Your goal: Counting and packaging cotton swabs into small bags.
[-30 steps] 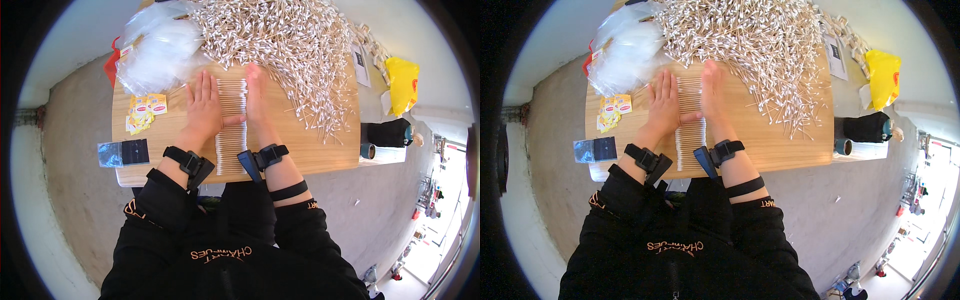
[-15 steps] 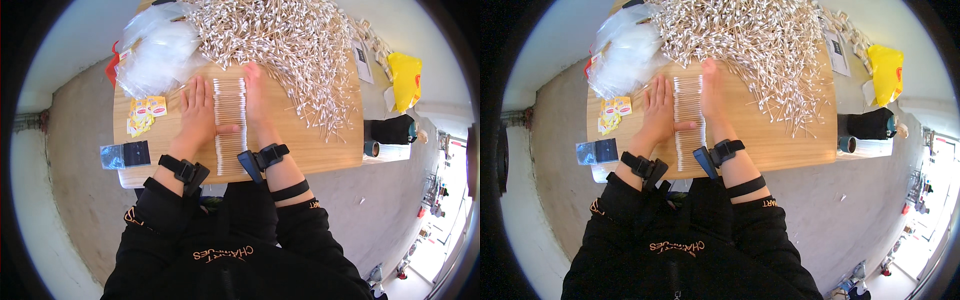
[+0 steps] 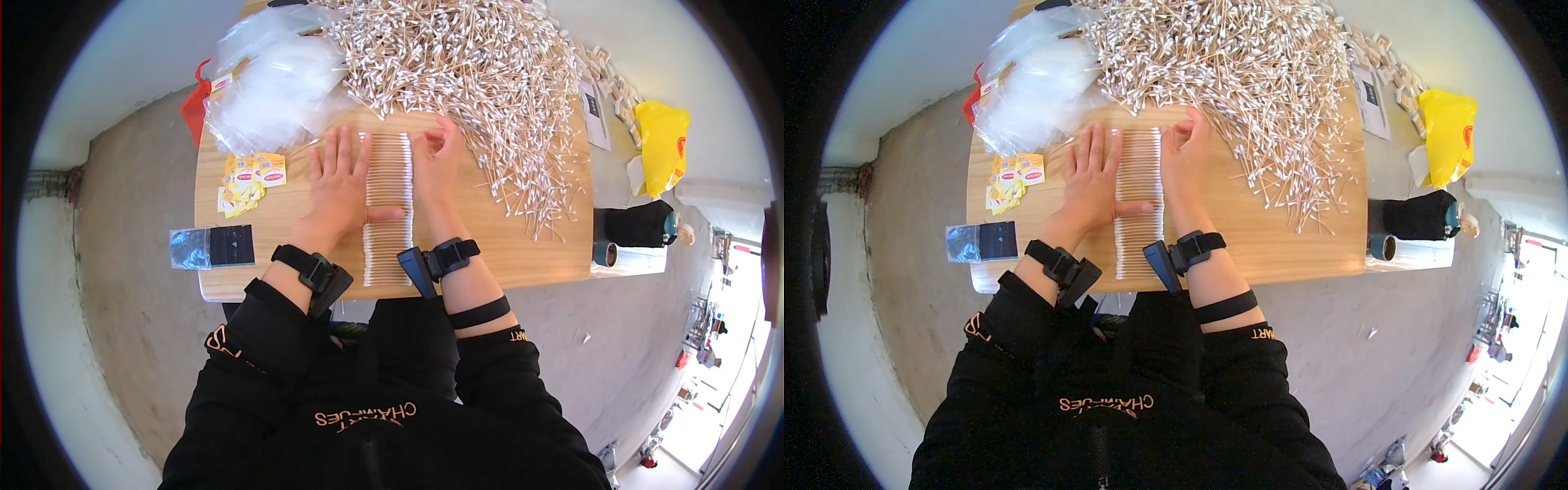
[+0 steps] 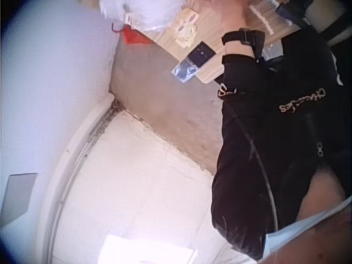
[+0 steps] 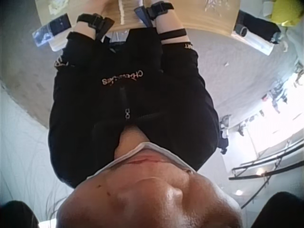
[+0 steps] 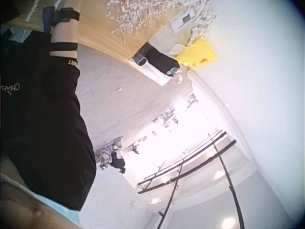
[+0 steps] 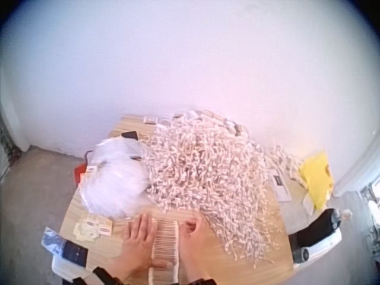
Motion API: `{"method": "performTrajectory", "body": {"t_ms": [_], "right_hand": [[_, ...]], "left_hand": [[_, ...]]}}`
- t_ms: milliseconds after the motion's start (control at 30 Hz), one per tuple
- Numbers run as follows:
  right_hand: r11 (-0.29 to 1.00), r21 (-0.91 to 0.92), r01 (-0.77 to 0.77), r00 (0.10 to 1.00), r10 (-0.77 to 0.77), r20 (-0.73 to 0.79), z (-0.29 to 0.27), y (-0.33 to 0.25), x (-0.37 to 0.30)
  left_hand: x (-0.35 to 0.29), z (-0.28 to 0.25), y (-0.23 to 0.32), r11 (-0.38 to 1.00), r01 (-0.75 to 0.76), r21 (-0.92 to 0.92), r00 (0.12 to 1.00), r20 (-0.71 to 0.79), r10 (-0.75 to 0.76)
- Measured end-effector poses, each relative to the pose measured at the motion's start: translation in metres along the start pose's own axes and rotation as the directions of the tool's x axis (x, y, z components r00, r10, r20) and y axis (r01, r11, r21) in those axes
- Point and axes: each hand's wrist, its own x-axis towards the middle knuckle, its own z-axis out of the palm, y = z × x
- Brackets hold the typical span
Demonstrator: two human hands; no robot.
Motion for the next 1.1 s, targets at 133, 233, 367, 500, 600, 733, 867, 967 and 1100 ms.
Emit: {"method": "performTrajectory", "body": {"t_ms": [133,233,367,500,600,733,867,967,1100], "right_hand": [[0.987,-0.142,0.070,0.997,-0.063,0.052,-0.003,-0.001,0.007],[0.956,-0.250,0.151,0.986,-0.127,0.109,-0.004,0.007,0.013],[0.990,0.125,-0.066,0.997,0.060,0.051,-0.003,0.013,0.017],[0.760,0.618,-0.203,0.979,0.135,0.155,0.007,0.007,0.017],[0.879,0.466,-0.103,0.995,0.097,0.038,-0.006,0.009,0.018],[0.983,0.181,0.016,0.992,0.007,-0.129,-0.032,0.010,0.008],[0.843,0.516,-0.152,0.974,0.216,-0.066,-0.063,0.012,-0.035],[0.736,0.630,-0.249,0.949,0.315,0.007,-0.070,0.013,-0.078],[0.715,0.651,-0.257,0.958,0.279,0.072,-0.076,0.001,-0.118]], "left_hand": [[0.000,-0.002,0.002,1.000,0.016,-0.006,1.000,0.017,-0.016],[0.000,0.000,0.001,1.000,0.001,-0.019,1.000,-0.005,-0.001],[0.000,0.001,0.000,0.999,-0.020,-0.046,0.999,-0.031,0.018],[-0.002,0.001,-0.003,1.000,-0.016,-0.024,0.999,-0.046,0.015],[-0.001,0.000,-0.002,0.999,-0.020,-0.042,0.999,-0.039,0.019],[0.000,-0.001,0.001,1.000,0.007,-0.025,0.999,0.038,-0.006],[-0.001,0.001,-0.004,0.996,-0.026,-0.086,1.000,0.011,0.027],[-0.005,0.004,-0.026,0.950,-0.113,-0.293,0.994,-0.042,0.105],[-0.048,0.009,-0.032,0.897,-0.201,-0.394,0.979,-0.043,0.201]]}}
